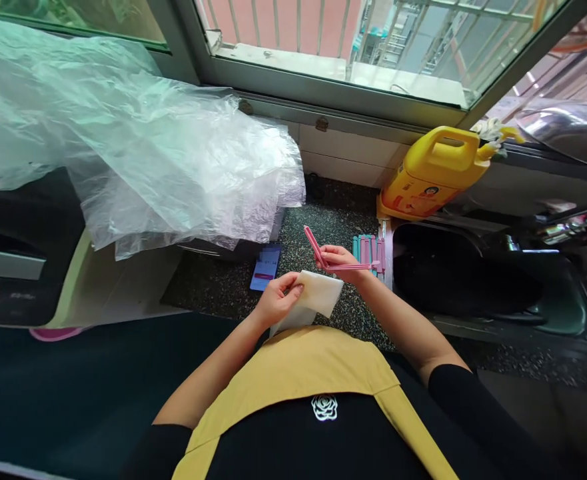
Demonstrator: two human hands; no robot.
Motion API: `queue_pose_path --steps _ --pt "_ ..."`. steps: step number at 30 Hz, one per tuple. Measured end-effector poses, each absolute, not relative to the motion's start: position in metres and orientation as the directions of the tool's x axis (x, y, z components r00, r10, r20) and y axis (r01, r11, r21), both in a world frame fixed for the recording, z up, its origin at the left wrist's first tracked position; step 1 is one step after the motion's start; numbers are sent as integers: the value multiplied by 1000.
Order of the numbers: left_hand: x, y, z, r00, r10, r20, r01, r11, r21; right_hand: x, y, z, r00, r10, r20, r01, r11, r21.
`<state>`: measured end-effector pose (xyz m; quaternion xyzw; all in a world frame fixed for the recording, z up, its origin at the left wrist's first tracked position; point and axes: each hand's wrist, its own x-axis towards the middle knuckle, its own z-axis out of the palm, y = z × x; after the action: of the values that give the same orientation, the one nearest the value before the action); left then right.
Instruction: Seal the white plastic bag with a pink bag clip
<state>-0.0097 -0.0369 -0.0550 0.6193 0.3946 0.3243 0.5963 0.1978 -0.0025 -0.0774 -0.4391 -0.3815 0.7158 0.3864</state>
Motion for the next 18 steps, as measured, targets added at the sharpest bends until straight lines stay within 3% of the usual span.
queue_pose_path --steps 5,14,18 --pt "4 -25 -50 517 855 -37 73 -1 997 217 -17 -57 -243 926 -290 -296 -356 -886" --pt "21 -23 -36 517 856 12 41 -38 998 233 -35 -39 -245 916 -317 -255 -376 -891" --pt "24 -27 -36 491 871 8 42 -33 999 236 -37 -39 -95 947 -306 -284 -321 -904"
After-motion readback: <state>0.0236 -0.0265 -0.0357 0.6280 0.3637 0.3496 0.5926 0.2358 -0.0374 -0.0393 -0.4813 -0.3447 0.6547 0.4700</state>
